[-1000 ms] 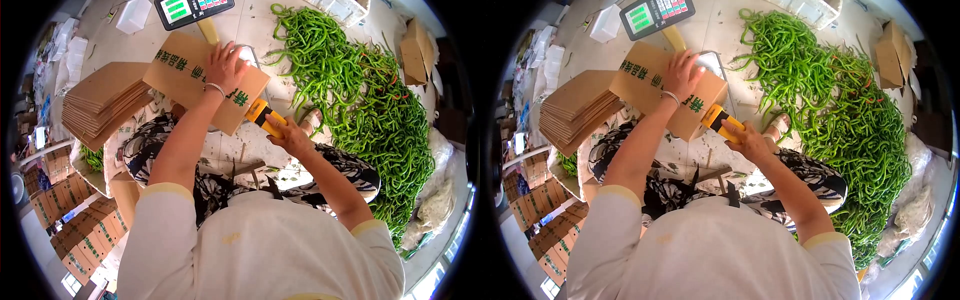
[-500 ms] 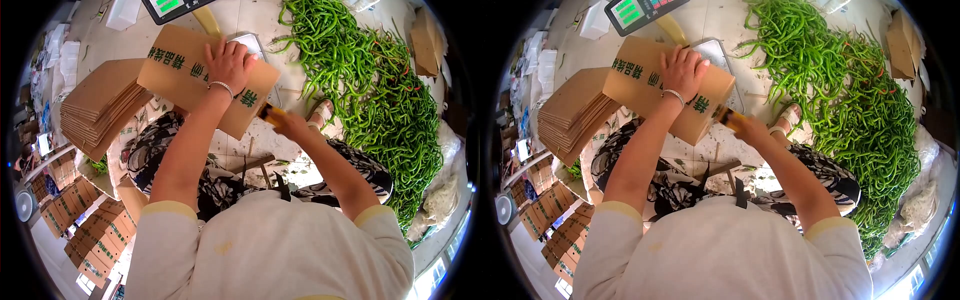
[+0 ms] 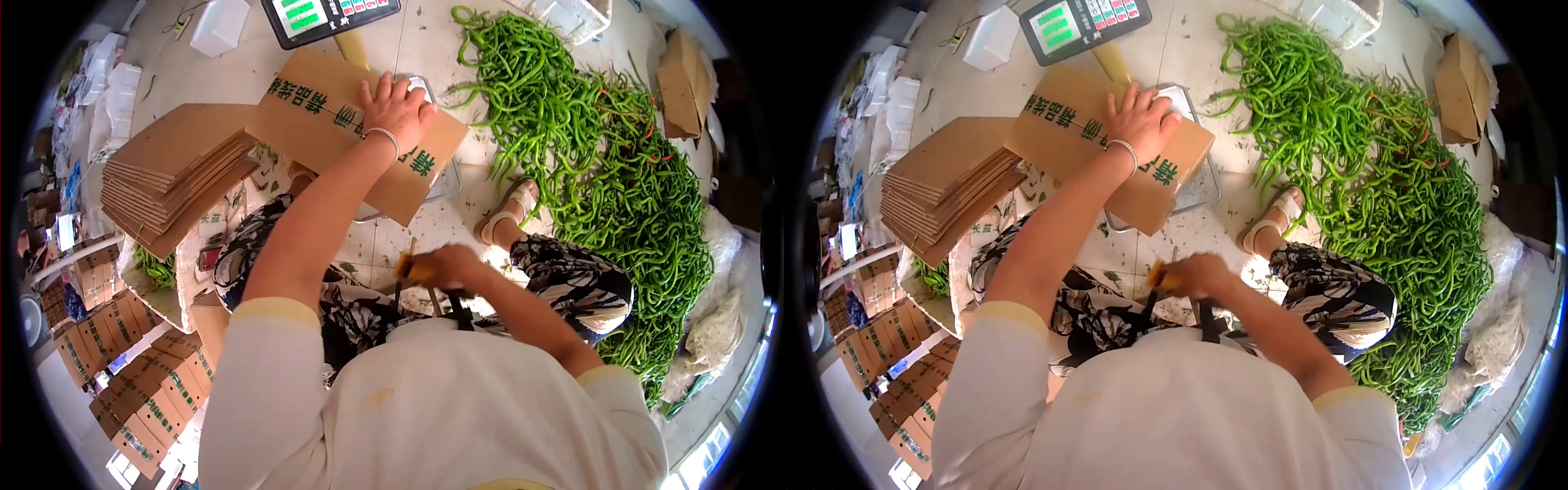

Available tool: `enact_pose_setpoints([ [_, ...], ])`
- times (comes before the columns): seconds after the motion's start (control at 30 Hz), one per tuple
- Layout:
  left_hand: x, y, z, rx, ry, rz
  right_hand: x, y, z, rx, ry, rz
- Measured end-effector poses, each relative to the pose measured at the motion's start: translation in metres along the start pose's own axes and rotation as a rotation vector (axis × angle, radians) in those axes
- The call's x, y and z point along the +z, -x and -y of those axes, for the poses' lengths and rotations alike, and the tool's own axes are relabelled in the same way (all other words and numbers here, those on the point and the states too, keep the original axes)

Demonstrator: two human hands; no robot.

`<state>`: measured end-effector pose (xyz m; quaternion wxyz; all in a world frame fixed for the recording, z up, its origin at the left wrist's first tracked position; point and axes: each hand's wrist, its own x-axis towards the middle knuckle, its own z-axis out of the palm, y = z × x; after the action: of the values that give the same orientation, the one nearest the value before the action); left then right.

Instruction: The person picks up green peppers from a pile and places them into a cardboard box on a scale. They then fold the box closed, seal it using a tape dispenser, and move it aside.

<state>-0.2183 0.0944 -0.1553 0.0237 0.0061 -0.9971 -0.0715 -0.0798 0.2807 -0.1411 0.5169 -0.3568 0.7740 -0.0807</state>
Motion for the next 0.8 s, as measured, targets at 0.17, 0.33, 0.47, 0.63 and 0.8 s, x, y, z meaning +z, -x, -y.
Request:
enact_pose_setpoints([
  [0.17,-0.03,-0.028,0.11,-0.214,0.062,0.24,0.056,-0.009,0.023,-0.04,-0.788,-0.376],
  [0.33,-0.059,-0.027,0.154,-0.414,-0.042,0.334,0.042,-0.001,0.006,-0.033,-1.408,-0.675],
  [0.47,-0.095,-0.001,0.127,-0.51,-0.068,0.402,0.023,0.005,-0.029,0.045,-1.345,-0.697],
  [0.63,-0.094,0.01,0.143,-0.409,-0.097,0.428,0.037,0.004,-0.022,-0.008,-1.378,-0.781],
  [0.8,-0.067,0.029,0.169,-0.415,0.117,0.519,0.045,-0.002,-0.054,0.214,-0.959,-0.955],
])
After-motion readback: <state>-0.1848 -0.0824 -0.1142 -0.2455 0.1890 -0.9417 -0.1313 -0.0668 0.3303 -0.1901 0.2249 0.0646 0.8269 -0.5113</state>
